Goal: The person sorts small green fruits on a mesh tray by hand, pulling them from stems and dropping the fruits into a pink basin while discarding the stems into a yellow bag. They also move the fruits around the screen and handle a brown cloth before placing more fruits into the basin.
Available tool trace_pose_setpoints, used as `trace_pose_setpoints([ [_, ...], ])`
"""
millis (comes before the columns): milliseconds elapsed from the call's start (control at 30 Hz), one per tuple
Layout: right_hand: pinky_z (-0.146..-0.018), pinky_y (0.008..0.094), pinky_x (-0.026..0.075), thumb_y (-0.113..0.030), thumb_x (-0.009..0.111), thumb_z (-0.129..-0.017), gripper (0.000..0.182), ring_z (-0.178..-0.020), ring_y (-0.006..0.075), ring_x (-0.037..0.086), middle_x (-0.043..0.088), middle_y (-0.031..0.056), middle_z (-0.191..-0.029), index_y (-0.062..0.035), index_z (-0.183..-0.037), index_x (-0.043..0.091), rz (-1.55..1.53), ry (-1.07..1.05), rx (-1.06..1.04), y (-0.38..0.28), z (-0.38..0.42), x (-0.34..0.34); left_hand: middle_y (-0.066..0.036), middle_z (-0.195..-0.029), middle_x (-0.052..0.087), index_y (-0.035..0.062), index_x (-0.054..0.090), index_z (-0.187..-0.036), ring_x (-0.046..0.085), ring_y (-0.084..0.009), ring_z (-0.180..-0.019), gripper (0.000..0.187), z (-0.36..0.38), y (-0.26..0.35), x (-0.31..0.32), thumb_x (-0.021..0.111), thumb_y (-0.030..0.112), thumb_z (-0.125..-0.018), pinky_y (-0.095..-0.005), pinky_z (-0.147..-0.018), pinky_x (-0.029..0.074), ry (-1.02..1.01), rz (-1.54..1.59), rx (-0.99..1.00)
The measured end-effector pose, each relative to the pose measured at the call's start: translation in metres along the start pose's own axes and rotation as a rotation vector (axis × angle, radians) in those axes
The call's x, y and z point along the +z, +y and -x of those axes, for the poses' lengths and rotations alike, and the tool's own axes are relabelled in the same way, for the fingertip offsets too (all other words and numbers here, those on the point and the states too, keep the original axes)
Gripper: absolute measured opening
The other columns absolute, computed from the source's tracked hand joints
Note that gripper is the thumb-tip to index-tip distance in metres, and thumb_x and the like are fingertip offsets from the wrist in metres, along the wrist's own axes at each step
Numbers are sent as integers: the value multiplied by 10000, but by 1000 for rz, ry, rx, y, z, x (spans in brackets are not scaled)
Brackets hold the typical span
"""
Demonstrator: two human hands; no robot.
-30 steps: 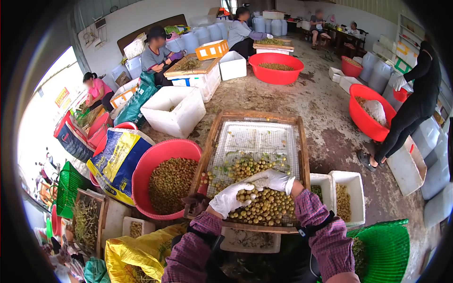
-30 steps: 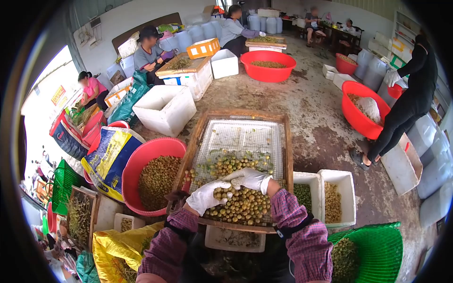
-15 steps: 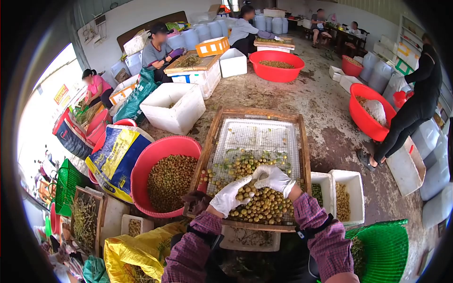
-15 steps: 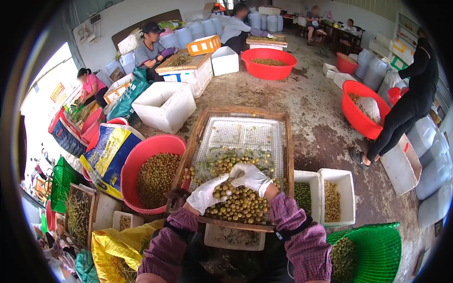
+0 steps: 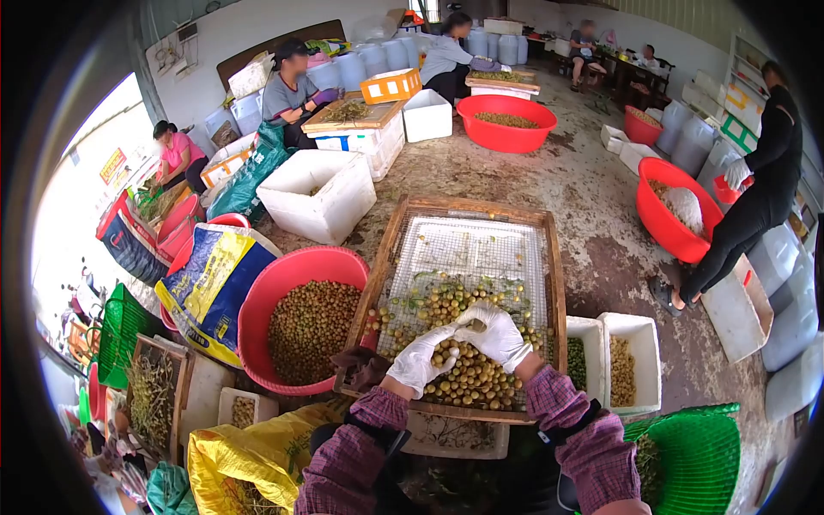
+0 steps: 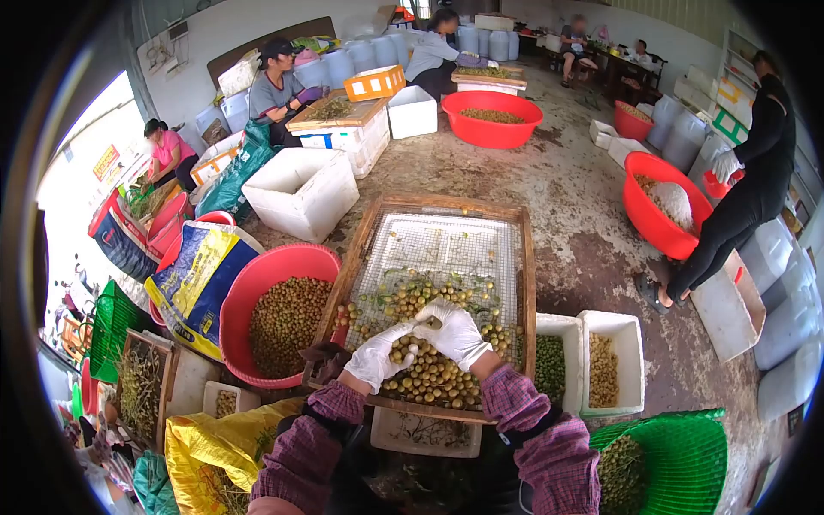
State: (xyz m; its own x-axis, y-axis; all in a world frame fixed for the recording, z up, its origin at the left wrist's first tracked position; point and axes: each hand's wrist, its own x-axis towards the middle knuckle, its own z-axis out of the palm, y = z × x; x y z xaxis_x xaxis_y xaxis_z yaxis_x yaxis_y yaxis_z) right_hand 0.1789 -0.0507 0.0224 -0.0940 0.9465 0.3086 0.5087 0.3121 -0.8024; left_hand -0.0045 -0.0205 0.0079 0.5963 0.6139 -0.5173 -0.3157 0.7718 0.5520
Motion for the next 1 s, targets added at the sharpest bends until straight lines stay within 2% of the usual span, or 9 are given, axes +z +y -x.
trace_pose_setpoints([
  [167,-696,290,508,-45,710,-771,153,-773,170,626,627,62,-869,-61,-903,634,-26,101,-60,-10,4,9,24,-988,596,132,624,-1128,553,-101,-757,231,-3,-2,-4,593,232,-922,-217,-635,512,-13,45,22],
  [233,-677,287,508,-50,698,-788,119,-736,156,624,640,69,-837,-50,-890,637,-83,104,55,-14,6,14,24,-995,596,132,625,-1122,556,-101,-763,227,-7,-6,-11,595,232,-920,-216,-622,511,-89,12,90],
  [400,-661,247,484,-84,674,-840,87,-690,82,578,650,36,-783,-27,-902,652,-68,130,169,-12,7,18,21,-998,606,131,634,-1097,568,-99,-767,212,16,0,12,605,235,-914,-213,-604,504,40,51,67],
  [500,-639,240,476,-101,678,-846,115,-681,69,565,643,26,-772,-32,-931,644,-305,144,281,-1,8,19,21,-984,611,132,637,-1089,571,-100,-767,210,14,4,10,614,236,-907,-212,-606,501,29,25,69],
  [533,-608,240,469,-111,677,-852,129,-659,67,551,640,19,-771,-43,-955,637,-266,178,123,-8,7,18,21,-979,612,133,638,-1089,572,-100,-766,212,14,5,9,618,237,-905,-212,-608,500,27,11,65],
  [633,-603,240,470,-109,670,-857,114,-647,60,544,637,15,-758,-32,-935,639,-75,61,189,-31,12,12,20,-950,618,138,642,-1076,572,-103,-751,204,18,3,9,624,243,-902,-208,-594,498,32,21,137],
  [800,-686,265,511,-52,705,-794,75,-741,150,646,674,71,-749,-37,-836,644,-55,174,174,-22,13,20,21,-955,618,151,636,-1056,560,-100,-732,194,15,3,10,615,272,-907,-217,-591,503,59,45,71],
  [933,-705,268,517,-12,695,-765,96,-773,151,656,670,70,-817,-57,-824,633,-177,-8,-21,-67,37,16,-19,-998,650,102,636,-1064,584,-129,-726,243,9,10,0,602,292,-916,-234,-569,501,-1,244,39],
  [1000,-725,317,524,-120,688,-768,124,-828,213,663,662,79,-886,-82,-872,632,105,-298,-85,-86,52,17,-60,-1074,646,81,611,-1109,611,-170,-815,279,2,12,-4,542,298,-947,-292,-651,542,-77,232,89],
])
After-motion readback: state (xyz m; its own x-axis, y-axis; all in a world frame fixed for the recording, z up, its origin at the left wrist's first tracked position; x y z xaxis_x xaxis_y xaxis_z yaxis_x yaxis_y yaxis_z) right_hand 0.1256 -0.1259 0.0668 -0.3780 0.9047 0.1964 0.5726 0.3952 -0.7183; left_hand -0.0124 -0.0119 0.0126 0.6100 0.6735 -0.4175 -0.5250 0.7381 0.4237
